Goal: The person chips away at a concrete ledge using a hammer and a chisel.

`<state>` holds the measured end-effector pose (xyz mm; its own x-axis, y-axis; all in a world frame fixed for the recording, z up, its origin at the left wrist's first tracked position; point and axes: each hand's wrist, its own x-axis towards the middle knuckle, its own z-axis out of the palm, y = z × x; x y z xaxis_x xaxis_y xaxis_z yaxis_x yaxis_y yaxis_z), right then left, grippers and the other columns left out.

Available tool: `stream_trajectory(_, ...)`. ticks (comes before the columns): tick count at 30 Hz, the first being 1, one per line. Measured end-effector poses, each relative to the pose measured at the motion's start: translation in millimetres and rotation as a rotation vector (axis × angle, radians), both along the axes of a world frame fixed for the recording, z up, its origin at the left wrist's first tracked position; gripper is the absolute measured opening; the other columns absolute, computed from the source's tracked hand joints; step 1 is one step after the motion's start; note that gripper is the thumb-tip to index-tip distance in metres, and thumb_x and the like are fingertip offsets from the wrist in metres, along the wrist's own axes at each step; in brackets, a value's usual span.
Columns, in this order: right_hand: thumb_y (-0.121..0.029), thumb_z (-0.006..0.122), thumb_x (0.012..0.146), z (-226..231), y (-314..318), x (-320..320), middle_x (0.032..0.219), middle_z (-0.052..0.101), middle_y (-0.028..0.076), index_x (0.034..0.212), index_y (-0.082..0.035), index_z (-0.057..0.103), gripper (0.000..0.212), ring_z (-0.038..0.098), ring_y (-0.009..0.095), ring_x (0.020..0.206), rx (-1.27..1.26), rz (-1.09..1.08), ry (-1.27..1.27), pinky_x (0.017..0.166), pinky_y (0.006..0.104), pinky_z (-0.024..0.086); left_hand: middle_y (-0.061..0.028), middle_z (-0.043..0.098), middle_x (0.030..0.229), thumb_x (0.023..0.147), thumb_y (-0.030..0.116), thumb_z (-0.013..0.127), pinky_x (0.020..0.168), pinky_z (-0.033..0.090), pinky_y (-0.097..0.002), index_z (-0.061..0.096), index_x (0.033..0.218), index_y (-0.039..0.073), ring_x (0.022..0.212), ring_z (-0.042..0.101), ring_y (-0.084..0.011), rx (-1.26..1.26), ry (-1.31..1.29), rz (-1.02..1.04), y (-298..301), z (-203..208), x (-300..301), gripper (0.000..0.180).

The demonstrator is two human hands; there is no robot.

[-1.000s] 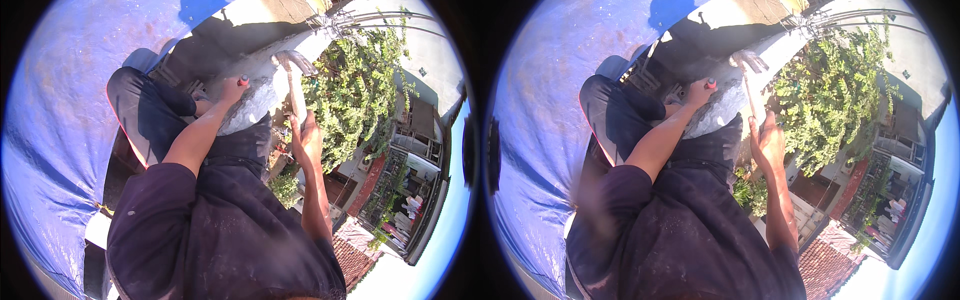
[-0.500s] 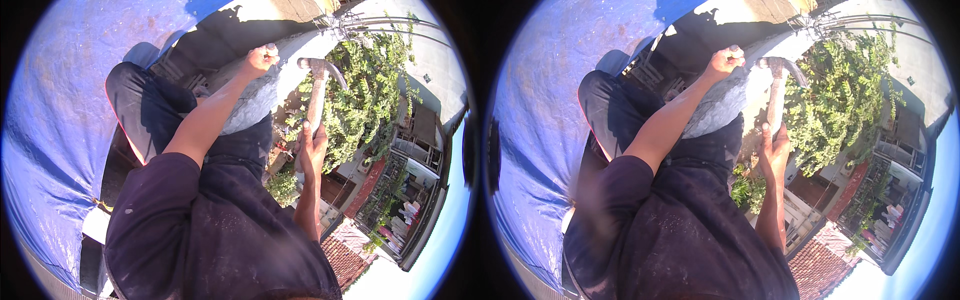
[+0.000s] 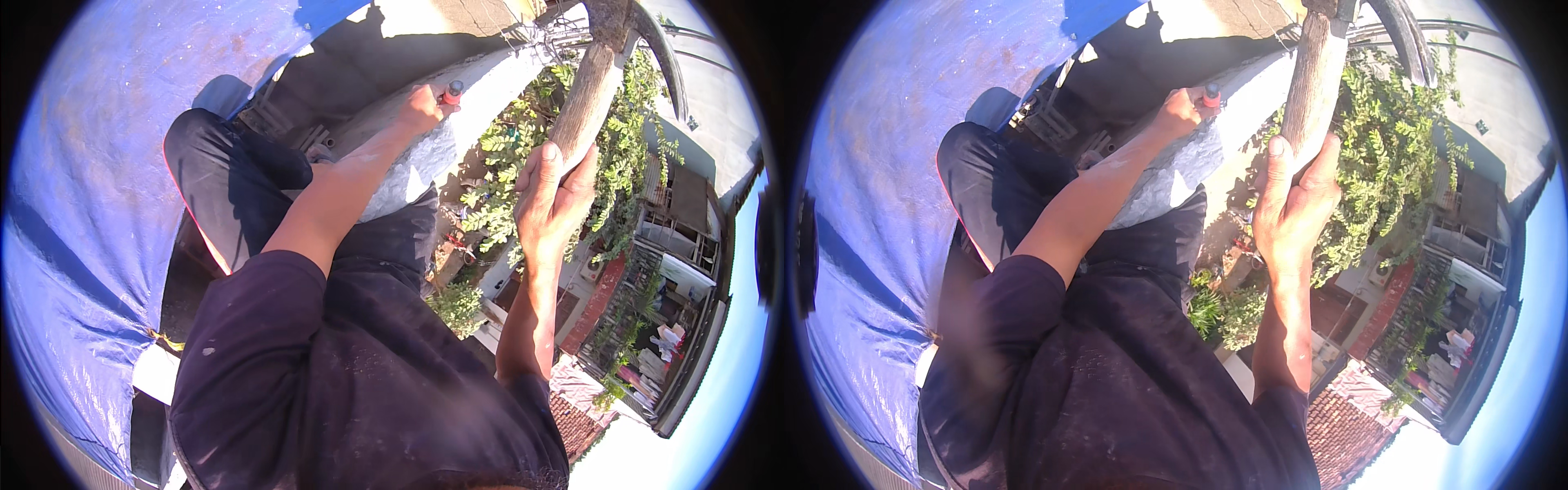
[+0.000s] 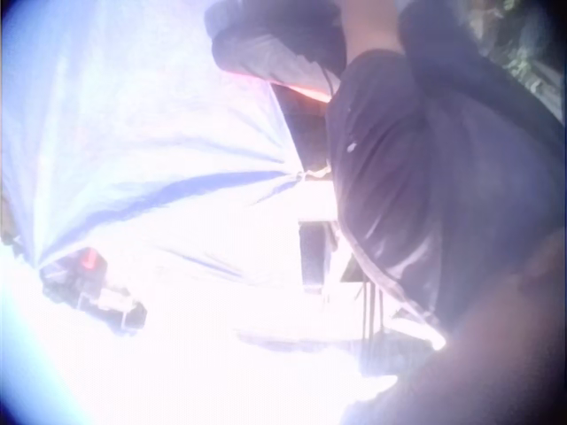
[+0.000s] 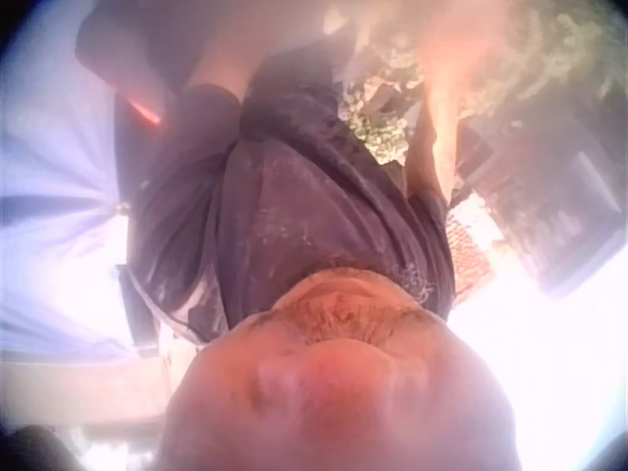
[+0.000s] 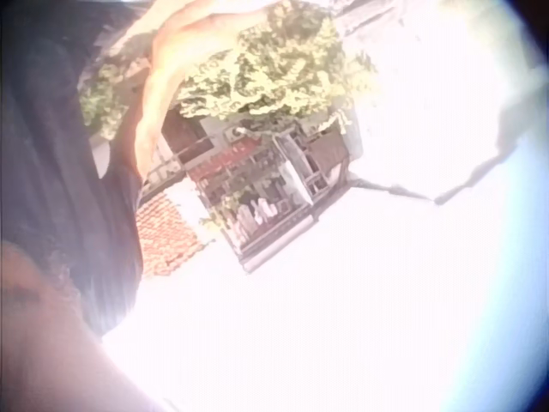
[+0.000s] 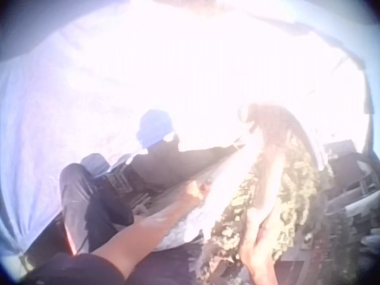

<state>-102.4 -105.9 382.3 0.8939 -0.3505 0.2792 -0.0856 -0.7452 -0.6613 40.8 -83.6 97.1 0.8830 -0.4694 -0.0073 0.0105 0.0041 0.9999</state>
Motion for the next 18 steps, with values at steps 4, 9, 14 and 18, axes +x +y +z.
stream_trajectory(4, -0.022, 0.062, 0.103, -37, -22, 1, 0.068, 0.066, 0.024, 0.111, 0.005, 0.054, 0.030, 0.070, 0.039, 0.064, -0.370, -0.082, 0.434, 0.057, 0.0428, 0.054, -0.0175, 0.075, 0.097, 0.084, 0.030, 0.082, 0.082, 0.054, -0.0438, 0.075, 0.108, 0.008, 0.092, 0.071, -0.0367, 0.020, -0.036, -0.004, -2, 3, 1, 0.033)
stream_trajectory(9, -0.028, 0.060, 0.102, -53, -62, -23, 0.075, 0.067, 0.030, 0.107, 0.004, 0.056, 0.033, 0.067, 0.051, 0.076, -0.453, -0.011, 0.577, 0.065, 0.0566, 0.052, -0.0202, 0.074, 0.098, 0.086, 0.022, 0.078, 0.085, 0.054, -0.0466, 0.073, 0.109, 0.006, 0.094, 0.070, -0.0391, 0.161, -0.292, -0.055, -16, 28, -4, 0.028)
stream_trajectory(14, -0.027, 0.059, 0.106, 6, -15, -5, 0.059, 0.057, 0.009, 0.106, 0.005, 0.053, 0.033, 0.054, 0.017, 0.051, -0.065, -0.128, 0.267, 0.050, 0.0379, 0.044, -0.0112, 0.077, 0.093, 0.088, 0.009, 0.065, 0.083, 0.055, -0.0362, 0.071, 0.105, 0.003, 0.089, 0.073, -0.0218, -0.065, -0.031, -0.022, -4, -14, 16, 0.019)
stream_trajectory(18, -0.025, 0.058, 0.107, 2, -15, 4, 0.060, 0.057, 0.006, 0.108, 0.004, 0.053, 0.030, 0.050, 0.012, 0.051, 0.017, -0.081, 0.061, 0.048, 0.0325, 0.042, -0.0070, 0.077, 0.094, 0.088, 0.005, 0.063, 0.084, 0.055, -0.0318, 0.071, 0.104, 0.002, 0.089, 0.072, -0.0164, -0.063, 0.036, -0.047, 3, -5, 13, 0.018)
